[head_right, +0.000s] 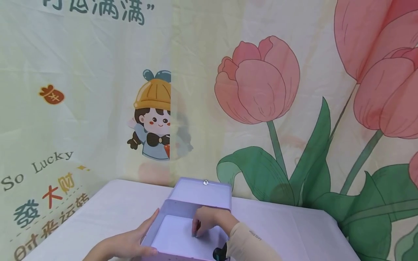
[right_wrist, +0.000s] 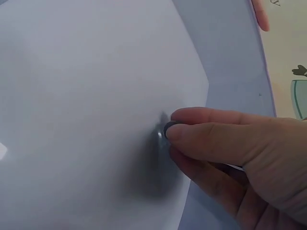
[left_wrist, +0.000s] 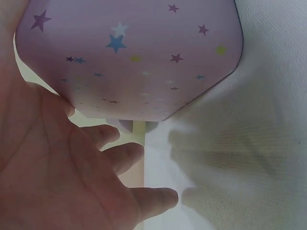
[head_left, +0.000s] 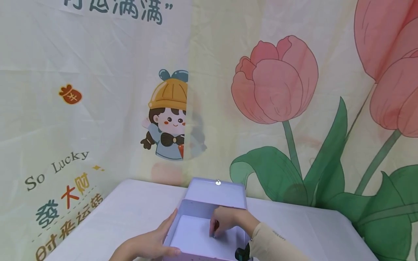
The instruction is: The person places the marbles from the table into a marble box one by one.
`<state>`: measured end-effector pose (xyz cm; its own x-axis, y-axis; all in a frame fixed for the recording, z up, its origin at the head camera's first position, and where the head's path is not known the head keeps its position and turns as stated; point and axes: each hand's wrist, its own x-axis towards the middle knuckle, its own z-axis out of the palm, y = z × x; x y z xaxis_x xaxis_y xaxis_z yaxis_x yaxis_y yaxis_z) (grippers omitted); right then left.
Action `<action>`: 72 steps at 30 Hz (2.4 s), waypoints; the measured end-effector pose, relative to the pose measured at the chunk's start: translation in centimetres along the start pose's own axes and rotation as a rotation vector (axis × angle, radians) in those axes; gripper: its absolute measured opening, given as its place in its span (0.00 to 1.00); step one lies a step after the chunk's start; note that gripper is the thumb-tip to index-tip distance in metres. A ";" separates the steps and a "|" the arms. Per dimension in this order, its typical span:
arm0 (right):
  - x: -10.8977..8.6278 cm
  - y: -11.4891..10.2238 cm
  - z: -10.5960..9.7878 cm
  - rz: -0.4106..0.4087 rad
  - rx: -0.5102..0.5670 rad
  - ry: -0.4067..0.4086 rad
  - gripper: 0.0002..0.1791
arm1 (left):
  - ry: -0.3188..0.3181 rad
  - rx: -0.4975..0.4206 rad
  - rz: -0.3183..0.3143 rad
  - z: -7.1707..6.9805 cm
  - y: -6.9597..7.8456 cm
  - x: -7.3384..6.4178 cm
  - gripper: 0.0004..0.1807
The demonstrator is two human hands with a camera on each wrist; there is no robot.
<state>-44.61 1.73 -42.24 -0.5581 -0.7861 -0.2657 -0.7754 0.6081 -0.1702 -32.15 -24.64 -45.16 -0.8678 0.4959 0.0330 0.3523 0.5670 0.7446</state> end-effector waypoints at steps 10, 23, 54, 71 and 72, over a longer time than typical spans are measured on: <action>0.0 -0.1 0.7 -0.006 0.002 0.004 0.07 | -0.004 0.010 -0.006 0.3 -0.2 0.4 0.62; -8.1 0.8 -3.9 -0.113 0.306 0.239 0.13 | 0.003 -0.017 -0.009 0.2 0.5 -0.1 0.63; -22.1 8.3 7.1 0.159 0.582 0.340 0.05 | 0.031 0.020 -0.068 0.1 1.4 0.4 0.62; -22.0 8.0 7.2 0.191 0.571 0.320 0.03 | 0.029 0.043 -0.059 0.1 1.3 0.2 0.61; -22.1 8.0 7.3 0.198 0.571 0.316 0.03 | 0.031 0.048 -0.058 0.1 1.3 0.2 0.61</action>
<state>-36.33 24.76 -44.66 -0.8004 -0.5955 -0.0686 -0.4201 0.6390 -0.6443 -31.84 -23.71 -44.24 -0.8974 0.4410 0.0122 0.3169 0.6251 0.7133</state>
